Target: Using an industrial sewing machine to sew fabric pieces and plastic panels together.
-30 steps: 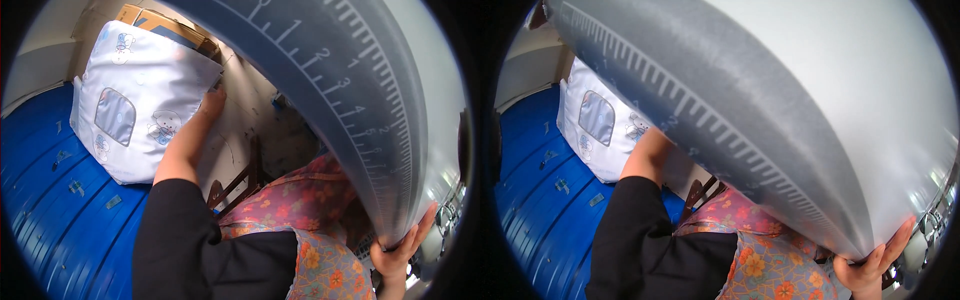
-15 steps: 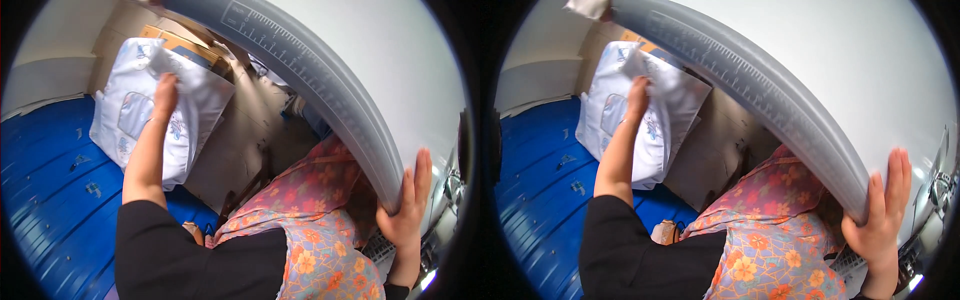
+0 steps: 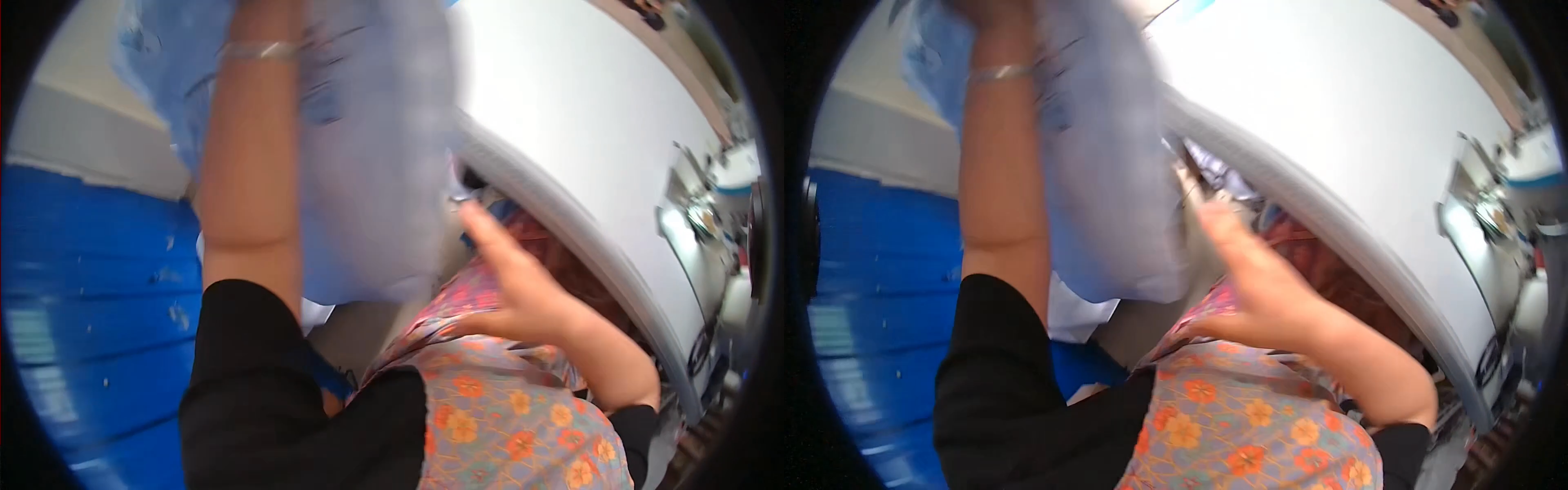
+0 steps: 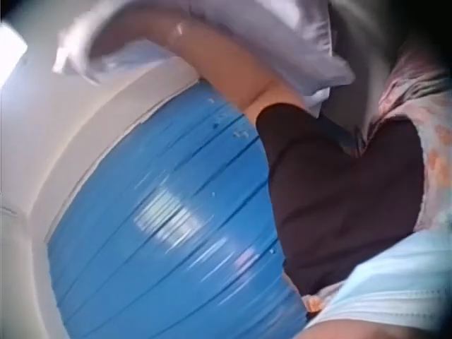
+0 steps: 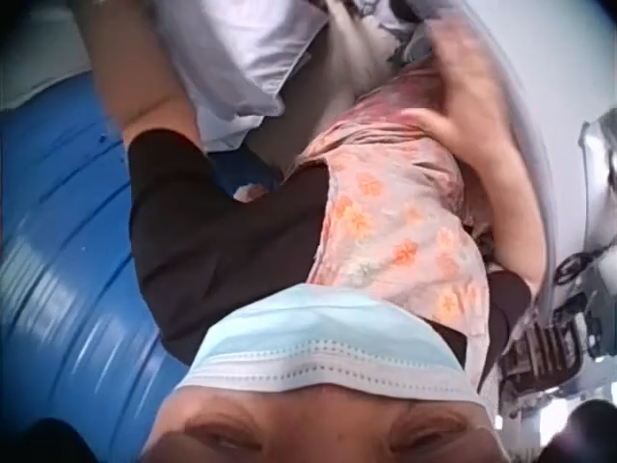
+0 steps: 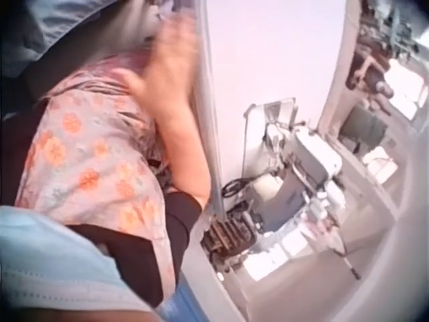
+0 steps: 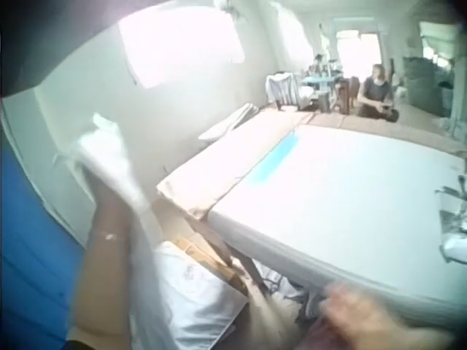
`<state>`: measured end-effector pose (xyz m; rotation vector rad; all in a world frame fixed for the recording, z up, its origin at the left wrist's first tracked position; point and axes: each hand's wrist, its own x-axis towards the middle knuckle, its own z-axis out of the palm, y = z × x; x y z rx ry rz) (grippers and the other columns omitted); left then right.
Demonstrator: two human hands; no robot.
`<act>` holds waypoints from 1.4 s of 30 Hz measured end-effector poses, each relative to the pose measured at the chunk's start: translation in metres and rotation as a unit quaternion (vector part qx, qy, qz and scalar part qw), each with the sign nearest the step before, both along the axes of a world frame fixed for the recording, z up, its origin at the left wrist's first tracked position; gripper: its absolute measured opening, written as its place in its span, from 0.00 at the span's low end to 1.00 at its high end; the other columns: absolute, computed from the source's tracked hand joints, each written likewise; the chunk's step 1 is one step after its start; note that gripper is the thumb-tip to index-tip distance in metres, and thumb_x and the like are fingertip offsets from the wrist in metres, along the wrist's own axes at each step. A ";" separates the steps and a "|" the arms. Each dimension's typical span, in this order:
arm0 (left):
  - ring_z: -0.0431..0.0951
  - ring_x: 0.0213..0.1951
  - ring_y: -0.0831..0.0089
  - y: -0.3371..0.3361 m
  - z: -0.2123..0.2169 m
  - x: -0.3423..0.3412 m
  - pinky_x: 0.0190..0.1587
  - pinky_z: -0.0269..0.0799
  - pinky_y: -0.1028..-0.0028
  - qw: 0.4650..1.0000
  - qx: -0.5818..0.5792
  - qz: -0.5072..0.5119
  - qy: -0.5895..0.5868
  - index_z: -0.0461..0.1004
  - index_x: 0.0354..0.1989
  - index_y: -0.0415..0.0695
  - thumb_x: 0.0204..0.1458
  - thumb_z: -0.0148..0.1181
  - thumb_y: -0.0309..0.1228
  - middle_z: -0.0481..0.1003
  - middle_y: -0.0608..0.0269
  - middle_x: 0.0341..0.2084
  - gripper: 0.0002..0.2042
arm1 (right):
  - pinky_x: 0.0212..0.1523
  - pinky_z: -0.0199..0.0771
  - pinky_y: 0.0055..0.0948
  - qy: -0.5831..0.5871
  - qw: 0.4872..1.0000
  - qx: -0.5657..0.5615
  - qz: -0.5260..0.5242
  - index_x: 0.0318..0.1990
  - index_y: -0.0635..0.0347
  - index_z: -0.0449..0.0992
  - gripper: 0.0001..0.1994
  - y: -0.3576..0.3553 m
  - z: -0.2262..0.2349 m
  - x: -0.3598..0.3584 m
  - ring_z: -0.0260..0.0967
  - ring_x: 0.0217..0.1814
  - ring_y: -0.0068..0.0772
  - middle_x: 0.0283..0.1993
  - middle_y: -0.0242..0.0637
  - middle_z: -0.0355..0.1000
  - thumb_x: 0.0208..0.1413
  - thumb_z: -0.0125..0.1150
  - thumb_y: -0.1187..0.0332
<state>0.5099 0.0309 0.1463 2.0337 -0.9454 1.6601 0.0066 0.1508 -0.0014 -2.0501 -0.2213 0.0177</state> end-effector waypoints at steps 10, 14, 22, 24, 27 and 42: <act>0.78 0.50 0.51 -0.138 -0.085 -0.388 0.56 0.70 0.53 0.823 0.264 -0.493 0.101 0.73 0.58 0.50 0.59 0.54 0.39 0.63 0.46 0.67 0.19 | 0.55 0.75 0.33 -0.053 0.721 0.408 -0.558 0.62 0.73 0.66 0.25 -0.109 0.001 -0.101 0.74 0.54 0.32 0.55 0.42 0.74 0.61 0.64 0.71; 0.56 0.73 0.56 -0.117 -0.167 -0.385 0.70 0.50 0.46 0.753 0.441 -0.382 0.303 0.69 0.65 0.48 0.62 0.52 0.42 0.63 0.50 0.68 0.24 | 0.44 0.77 0.31 -0.026 0.791 -0.067 -0.607 0.51 0.67 0.78 0.11 -0.068 -0.003 -0.260 0.78 0.42 0.30 0.42 0.41 0.80 0.63 0.60 0.73; 0.61 0.70 0.60 -0.121 -0.154 -0.381 0.70 0.53 0.50 0.757 0.388 -0.427 0.306 0.74 0.59 0.48 0.60 0.56 0.42 0.68 0.56 0.65 0.21 | 0.74 0.33 0.72 0.736 0.417 -0.013 -0.534 0.71 0.47 0.64 0.37 0.245 -0.090 -0.644 0.39 0.80 0.66 0.78 0.58 0.46 0.58 0.52 0.38; 0.62 0.69 0.59 -0.116 -0.164 -0.370 0.70 0.54 0.51 0.761 0.377 -0.431 0.306 0.75 0.59 0.48 0.59 0.56 0.42 0.69 0.56 0.64 0.21 | 0.73 0.33 0.73 0.736 0.461 -0.100 -0.485 0.70 0.50 0.65 0.30 0.315 -0.116 -0.705 0.42 0.79 0.66 0.77 0.59 0.48 0.64 0.47 0.49; 0.64 0.68 0.58 -0.106 -0.159 -0.368 0.69 0.55 0.53 0.764 0.371 -0.431 0.306 0.75 0.58 0.48 0.59 0.56 0.40 0.70 0.56 0.63 0.20 | 0.73 0.36 0.73 0.782 0.443 -0.137 -0.417 0.69 0.53 0.65 0.29 0.340 -0.129 -0.697 0.42 0.79 0.65 0.76 0.56 0.50 0.63 0.46 0.53; 0.66 0.67 0.51 -0.151 -0.214 -0.282 0.69 0.59 0.61 0.744 0.447 -0.426 0.255 0.68 0.66 0.38 0.68 0.43 0.39 0.68 0.47 0.65 0.24 | 0.55 0.67 0.42 0.755 0.423 -0.292 -0.408 0.39 0.51 0.86 0.10 0.287 -0.112 -0.687 0.69 0.56 0.40 0.49 0.36 0.77 0.54 0.59 0.64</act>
